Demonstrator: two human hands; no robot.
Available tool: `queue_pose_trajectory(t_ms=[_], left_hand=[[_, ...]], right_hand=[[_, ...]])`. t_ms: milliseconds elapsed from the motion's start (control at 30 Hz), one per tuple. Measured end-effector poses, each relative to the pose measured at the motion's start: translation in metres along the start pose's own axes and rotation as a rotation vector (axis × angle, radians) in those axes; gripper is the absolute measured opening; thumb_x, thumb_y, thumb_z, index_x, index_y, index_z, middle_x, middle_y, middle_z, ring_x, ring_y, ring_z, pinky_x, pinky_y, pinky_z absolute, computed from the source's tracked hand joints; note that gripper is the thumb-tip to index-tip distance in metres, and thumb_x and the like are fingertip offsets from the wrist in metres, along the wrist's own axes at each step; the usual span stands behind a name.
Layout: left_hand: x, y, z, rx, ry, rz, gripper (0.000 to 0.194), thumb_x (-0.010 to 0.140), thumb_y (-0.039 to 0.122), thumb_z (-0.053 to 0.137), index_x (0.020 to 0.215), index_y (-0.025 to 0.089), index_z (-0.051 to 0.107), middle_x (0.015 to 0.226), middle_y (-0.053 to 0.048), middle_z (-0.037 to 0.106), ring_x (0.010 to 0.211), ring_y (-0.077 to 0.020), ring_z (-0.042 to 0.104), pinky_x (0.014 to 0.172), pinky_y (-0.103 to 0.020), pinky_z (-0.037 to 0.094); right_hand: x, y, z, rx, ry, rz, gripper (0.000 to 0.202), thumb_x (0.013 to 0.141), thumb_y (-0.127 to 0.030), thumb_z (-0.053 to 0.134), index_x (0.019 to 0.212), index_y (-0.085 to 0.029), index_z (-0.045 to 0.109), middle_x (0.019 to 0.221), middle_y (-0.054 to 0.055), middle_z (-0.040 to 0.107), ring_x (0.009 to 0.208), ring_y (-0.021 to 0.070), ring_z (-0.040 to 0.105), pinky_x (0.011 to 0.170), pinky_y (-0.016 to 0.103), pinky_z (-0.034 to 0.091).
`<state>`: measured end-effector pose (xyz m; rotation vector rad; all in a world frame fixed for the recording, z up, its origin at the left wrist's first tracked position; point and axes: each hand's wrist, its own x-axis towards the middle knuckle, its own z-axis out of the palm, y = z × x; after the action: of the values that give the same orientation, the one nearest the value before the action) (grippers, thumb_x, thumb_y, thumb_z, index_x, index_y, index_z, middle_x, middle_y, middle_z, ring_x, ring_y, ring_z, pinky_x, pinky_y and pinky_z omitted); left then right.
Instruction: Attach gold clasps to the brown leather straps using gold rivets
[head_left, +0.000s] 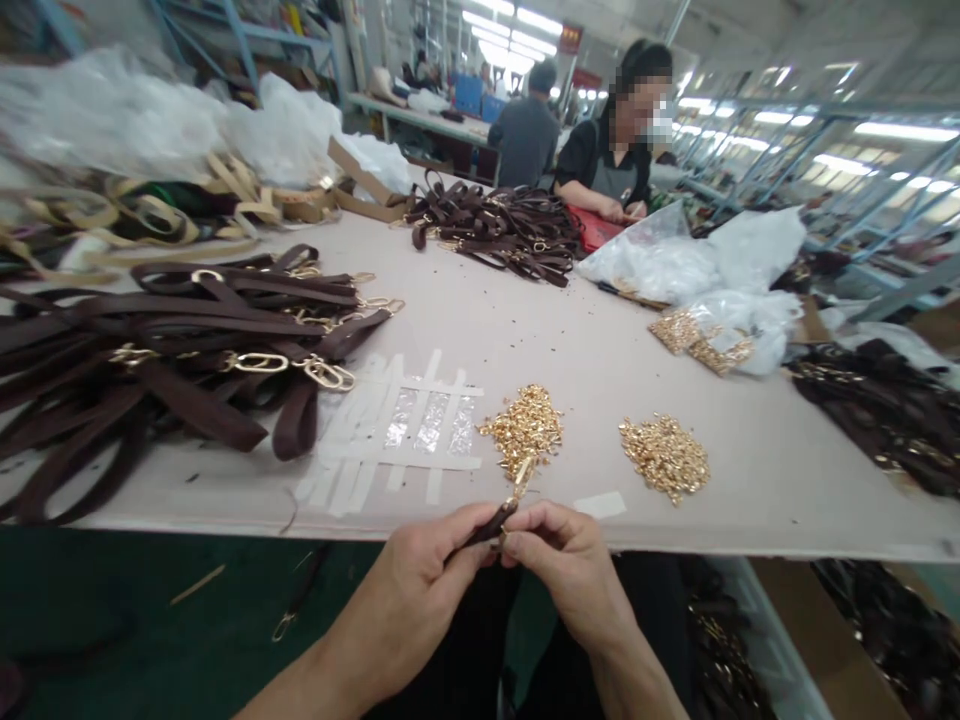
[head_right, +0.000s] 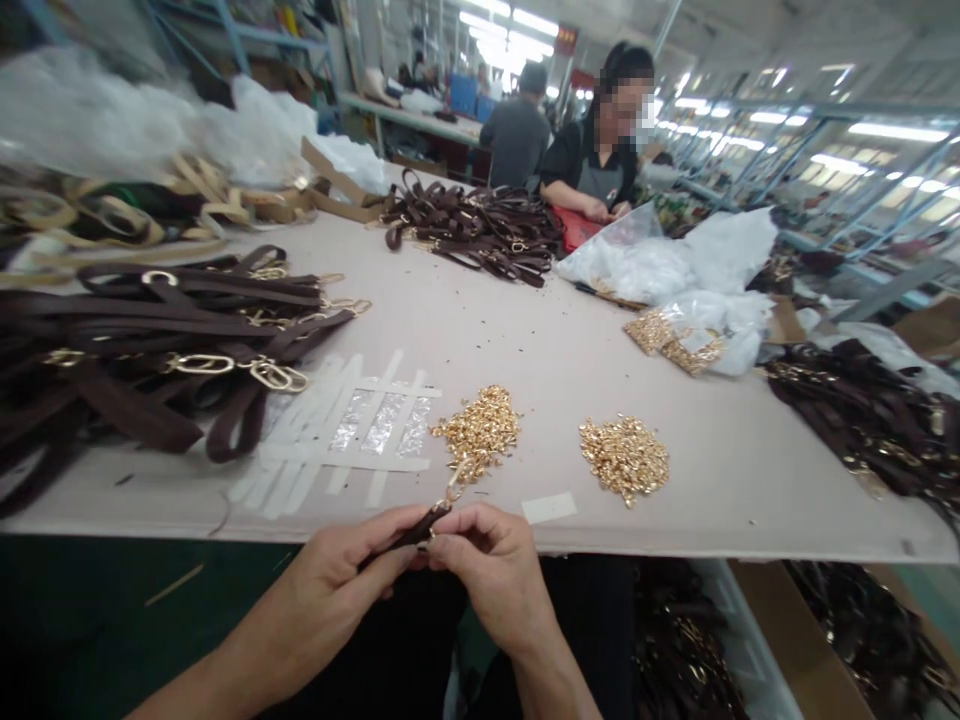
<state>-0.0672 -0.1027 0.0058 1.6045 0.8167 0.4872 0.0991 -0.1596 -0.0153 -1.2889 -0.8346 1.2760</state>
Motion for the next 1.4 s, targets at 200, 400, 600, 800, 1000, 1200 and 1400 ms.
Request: queue_pose_trajectory(t_ms=[200, 400, 600, 800, 1000, 1200, 1400], left_hand=[[-0.001, -0.021, 0.001, 0.132, -0.006, 0.018, 0.036, 0.095, 0.031, 0.052, 0.128, 0.040, 0.063, 0.097, 0.005, 0.076, 0.092, -0.0214, 0.069, 0.086, -0.027, 0.052], [-0.008, -0.036, 0.007, 0.247, 0.043, 0.169, 0.040, 0.094, 0.031, 0.054, 0.130, 0.048, 0.058, 0.120, 0.007, 0.072, 0.106, -0.0234, 0.070, 0.094, -0.029, 0.054], [-0.007, -0.033, 0.015, 0.153, 0.095, 0.180, 0.043, 0.093, 0.031, 0.056, 0.132, 0.049, 0.055, 0.117, 0.005, 0.073, 0.102, -0.0239, 0.071, 0.091, -0.032, 0.057], [-0.005, -0.032, 0.016, -0.079, 0.081, -0.058, 0.043, 0.094, 0.049, 0.048, 0.136, 0.043, 0.054, 0.095, -0.001, 0.070, 0.064, -0.0168, 0.063, 0.056, -0.026, 0.056], [-0.008, -0.029, 0.012, -0.144, 0.240, -0.221, 0.051, 0.089, 0.060, 0.051, 0.129, 0.031, 0.064, 0.076, -0.002, 0.063, 0.065, -0.0170, 0.056, 0.056, -0.026, 0.049], [-0.004, -0.039, 0.011, -0.391, 0.196, -0.227, 0.045, 0.079, 0.050, 0.070, 0.118, 0.028, 0.071, 0.084, -0.001, 0.069, 0.068, -0.0158, 0.056, 0.064, -0.027, 0.050], [0.002, -0.025, 0.011, -0.554, 0.164, -0.270, 0.029, 0.074, 0.032, 0.076, 0.099, 0.018, 0.072, 0.080, 0.000, 0.067, 0.069, -0.0133, 0.056, 0.065, -0.024, 0.049]], right_hand=[[-0.005, 0.005, 0.002, 0.000, -0.008, -0.071, 0.006, 0.075, -0.025, 0.077, 0.074, -0.020, 0.074, 0.072, 0.000, 0.073, 0.071, 0.0152, 0.067, 0.072, 0.025, 0.053], [-0.010, 0.013, 0.006, 0.218, 0.071, -0.071, 0.026, 0.069, -0.026, 0.083, 0.072, -0.020, 0.058, 0.067, -0.004, 0.068, 0.062, 0.0118, 0.064, 0.063, 0.022, 0.053], [-0.012, 0.015, 0.011, 0.235, 0.085, -0.072, 0.032, 0.073, -0.031, 0.081, 0.075, -0.021, 0.050, 0.064, -0.004, 0.065, 0.057, 0.0137, 0.064, 0.058, 0.025, 0.052], [0.008, -0.023, -0.057, -0.662, 0.246, -0.289, 0.012, 0.085, -0.031, 0.066, 0.086, -0.020, 0.061, 0.079, 0.000, 0.068, 0.073, 0.0146, 0.064, 0.070, 0.025, 0.050], [0.068, -0.044, -0.142, -1.361, 0.496, -0.371, 0.019, 0.089, -0.020, 0.052, 0.103, -0.017, 0.064, 0.098, 0.011, 0.071, 0.093, 0.0242, 0.064, 0.084, 0.037, 0.047], [0.092, -0.041, -0.151, -1.565, 0.478, -0.324, 0.022, 0.089, -0.016, 0.052, 0.100, -0.017, 0.070, 0.085, 0.012, 0.071, 0.084, 0.0250, 0.064, 0.078, 0.036, 0.044], [0.091, -0.049, -0.149, -1.530, 0.421, -0.334, 0.019, 0.085, -0.016, 0.056, 0.095, -0.018, 0.072, 0.083, 0.010, 0.073, 0.080, 0.0253, 0.067, 0.077, 0.037, 0.047]])
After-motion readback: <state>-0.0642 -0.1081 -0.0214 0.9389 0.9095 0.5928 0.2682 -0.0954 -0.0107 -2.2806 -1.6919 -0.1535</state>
